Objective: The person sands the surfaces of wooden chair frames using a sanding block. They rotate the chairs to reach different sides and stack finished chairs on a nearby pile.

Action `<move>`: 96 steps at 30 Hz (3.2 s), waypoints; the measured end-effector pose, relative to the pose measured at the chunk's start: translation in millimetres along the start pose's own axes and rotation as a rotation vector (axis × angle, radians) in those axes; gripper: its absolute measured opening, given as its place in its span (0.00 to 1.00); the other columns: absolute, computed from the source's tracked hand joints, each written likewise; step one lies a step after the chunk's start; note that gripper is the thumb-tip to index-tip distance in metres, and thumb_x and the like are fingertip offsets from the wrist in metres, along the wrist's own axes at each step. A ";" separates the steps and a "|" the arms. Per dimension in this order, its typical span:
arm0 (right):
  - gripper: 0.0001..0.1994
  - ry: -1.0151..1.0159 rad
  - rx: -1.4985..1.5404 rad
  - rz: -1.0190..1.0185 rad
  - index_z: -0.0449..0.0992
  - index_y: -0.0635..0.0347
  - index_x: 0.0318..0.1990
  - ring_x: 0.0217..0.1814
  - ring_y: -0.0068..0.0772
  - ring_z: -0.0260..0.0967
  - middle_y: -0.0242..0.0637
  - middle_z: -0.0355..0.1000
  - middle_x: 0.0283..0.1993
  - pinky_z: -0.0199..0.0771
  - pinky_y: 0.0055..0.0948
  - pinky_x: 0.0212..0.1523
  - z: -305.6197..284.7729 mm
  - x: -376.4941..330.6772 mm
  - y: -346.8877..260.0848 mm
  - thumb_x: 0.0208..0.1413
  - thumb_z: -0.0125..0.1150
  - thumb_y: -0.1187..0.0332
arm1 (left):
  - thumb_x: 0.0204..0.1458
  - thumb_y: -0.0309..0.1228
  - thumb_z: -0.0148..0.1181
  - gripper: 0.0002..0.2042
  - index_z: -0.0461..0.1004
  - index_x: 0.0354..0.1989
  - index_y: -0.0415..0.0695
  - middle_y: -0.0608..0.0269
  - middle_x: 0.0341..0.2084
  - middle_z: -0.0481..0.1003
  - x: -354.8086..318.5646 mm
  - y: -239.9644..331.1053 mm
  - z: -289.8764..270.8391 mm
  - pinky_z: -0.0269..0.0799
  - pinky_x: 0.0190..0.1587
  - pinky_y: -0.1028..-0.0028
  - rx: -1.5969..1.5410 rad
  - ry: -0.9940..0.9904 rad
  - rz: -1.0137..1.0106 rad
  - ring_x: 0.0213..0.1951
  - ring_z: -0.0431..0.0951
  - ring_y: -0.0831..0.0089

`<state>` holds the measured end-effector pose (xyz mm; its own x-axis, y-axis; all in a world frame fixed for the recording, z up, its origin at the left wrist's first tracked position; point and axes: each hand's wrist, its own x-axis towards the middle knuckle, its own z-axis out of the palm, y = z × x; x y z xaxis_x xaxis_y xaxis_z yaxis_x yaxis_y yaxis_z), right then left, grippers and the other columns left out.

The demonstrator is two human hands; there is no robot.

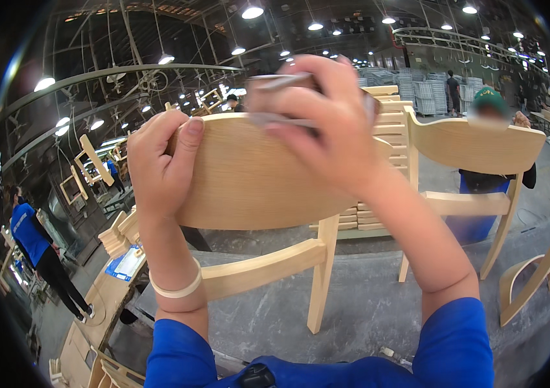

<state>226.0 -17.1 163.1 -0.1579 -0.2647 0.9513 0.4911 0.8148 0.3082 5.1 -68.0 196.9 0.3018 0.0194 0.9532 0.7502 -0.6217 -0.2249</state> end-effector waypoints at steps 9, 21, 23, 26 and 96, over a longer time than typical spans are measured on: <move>0.08 -0.017 -0.075 -0.025 0.73 0.60 0.30 0.50 0.41 0.64 0.46 0.64 0.52 0.65 0.34 0.49 -0.3 -0.1 -2.1 0.44 0.68 0.73 | 0.52 0.45 0.62 0.22 0.67 0.18 0.39 0.58 0.13 0.64 -0.6 -6.5 -0.6 0.57 0.20 0.69 -0.022 0.015 -0.004 0.16 0.63 0.65; 0.08 0.077 -0.111 -0.038 0.74 0.57 0.31 0.49 0.44 0.62 0.45 0.64 0.51 0.63 0.38 0.49 0.2 -8.9 3.9 0.44 0.68 0.69 | 0.50 0.46 0.63 0.20 0.71 0.21 0.39 0.57 0.14 0.66 0.2 -5.8 -5.5 0.59 0.21 0.69 0.013 -0.002 0.003 0.17 0.65 0.63; 0.08 0.067 -0.105 -0.035 0.75 0.57 0.31 0.49 0.44 0.62 0.45 0.64 0.51 0.62 0.38 0.49 2.6 -7.7 2.6 0.44 0.68 0.69 | 0.50 0.45 0.63 0.19 0.72 0.22 0.39 0.57 0.15 0.67 0.0 -5.6 -5.7 0.59 0.21 0.69 0.053 -0.010 -0.002 0.17 0.66 0.64; 0.10 0.097 -0.095 -0.069 0.76 0.50 0.31 0.50 0.45 0.63 0.42 0.66 0.49 0.56 0.53 0.52 5.7 -7.3 2.4 0.41 0.71 0.65 | 0.50 0.45 0.63 0.19 0.73 0.23 0.39 0.57 0.15 0.68 0.8 -6.1 -5.5 0.59 0.21 0.70 -0.010 0.007 -0.001 0.17 0.66 0.64; 0.11 0.130 -0.083 0.095 0.77 0.50 0.34 0.47 0.45 0.60 0.38 0.64 0.44 0.58 0.50 0.54 16.2 -23.7 14.4 0.41 0.70 0.66 | 0.58 0.45 0.54 0.22 0.69 0.19 0.38 0.59 0.13 0.64 8.6 -15.3 19.9 0.58 0.22 0.68 -0.051 -0.035 -0.009 0.18 0.64 0.64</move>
<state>223.0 9.3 144.9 0.0021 -0.2573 0.9663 0.5685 0.7953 0.2105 7.9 -42.7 204.5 0.3161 0.0516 0.9473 0.7221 -0.6607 -0.2049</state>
